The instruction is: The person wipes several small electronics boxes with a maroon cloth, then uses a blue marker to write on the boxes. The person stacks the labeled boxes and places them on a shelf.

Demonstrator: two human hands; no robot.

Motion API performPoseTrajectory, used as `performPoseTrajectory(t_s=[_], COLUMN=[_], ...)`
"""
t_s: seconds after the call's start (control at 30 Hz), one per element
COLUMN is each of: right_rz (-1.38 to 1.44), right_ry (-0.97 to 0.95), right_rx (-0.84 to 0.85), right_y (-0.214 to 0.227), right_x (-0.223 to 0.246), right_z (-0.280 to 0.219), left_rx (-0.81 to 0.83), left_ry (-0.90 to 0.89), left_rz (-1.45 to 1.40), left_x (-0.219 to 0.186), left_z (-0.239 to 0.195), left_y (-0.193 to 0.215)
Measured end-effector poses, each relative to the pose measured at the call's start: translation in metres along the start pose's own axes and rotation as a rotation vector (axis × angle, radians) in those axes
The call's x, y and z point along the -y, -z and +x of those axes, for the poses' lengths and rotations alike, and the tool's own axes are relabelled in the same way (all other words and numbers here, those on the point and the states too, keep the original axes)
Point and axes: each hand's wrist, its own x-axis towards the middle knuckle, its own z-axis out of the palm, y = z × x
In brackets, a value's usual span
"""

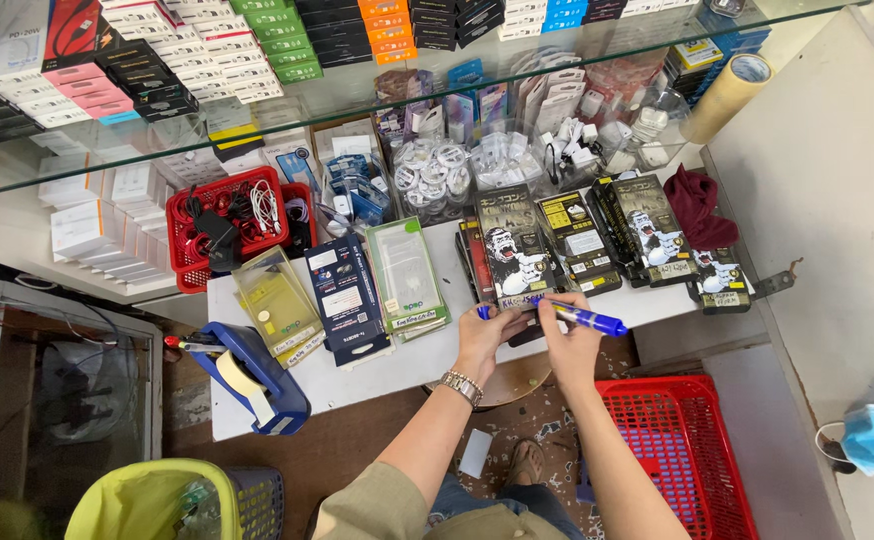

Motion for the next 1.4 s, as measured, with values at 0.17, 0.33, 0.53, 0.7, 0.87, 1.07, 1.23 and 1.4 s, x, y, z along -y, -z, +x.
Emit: performPoseTrajectory(t_s=[0.17, 0.33, 0.53, 0.7, 0.87, 1.07, 1.23, 1.4], right_rz=[0.137, 0.09, 0.119, 0.063, -0.068, 0.074, 0.154, 0.164], right_ry=[-0.054, -0.099, -0.089, -0.013, 0.11, 0.055, -0.106, -0.015], right_rx=[-0.178, -0.269, -0.157, -0.009, 0.114, -0.025, -0.004, 0.214], right_y=[0.025, 0.047, 0.044, 0.029, 0.015, 0.033, 0.052, 0.042], right_x=[-0.005, 0.003, -0.004, 0.002, 0.007, -0.005, 0.0, -0.007], right_z=[0.013, 0.011, 0.009, 0.011, 0.011, 0.016, 0.03, 0.062], left_rx=[0.009, 0.02, 0.03, -0.028, -0.062, -0.06, -0.387, -0.421], left_ry=[0.001, -0.001, -0.01, -0.042, -0.075, -0.088, -0.276, -0.468], left_rz=[0.016, 0.039, 0.036, 0.036, 0.015, 0.08, 0.393, 0.529], left_x=[0.0, 0.0, 0.006, 0.011, 0.014, 0.005, -0.01, -0.033], left_z=[0.0, 0.001, 0.0, 0.0, -0.001, -0.013, -0.019, 0.004], left_y=[0.002, 0.004, 0.007, 0.007, 0.003, 0.0, 0.004, 0.003])
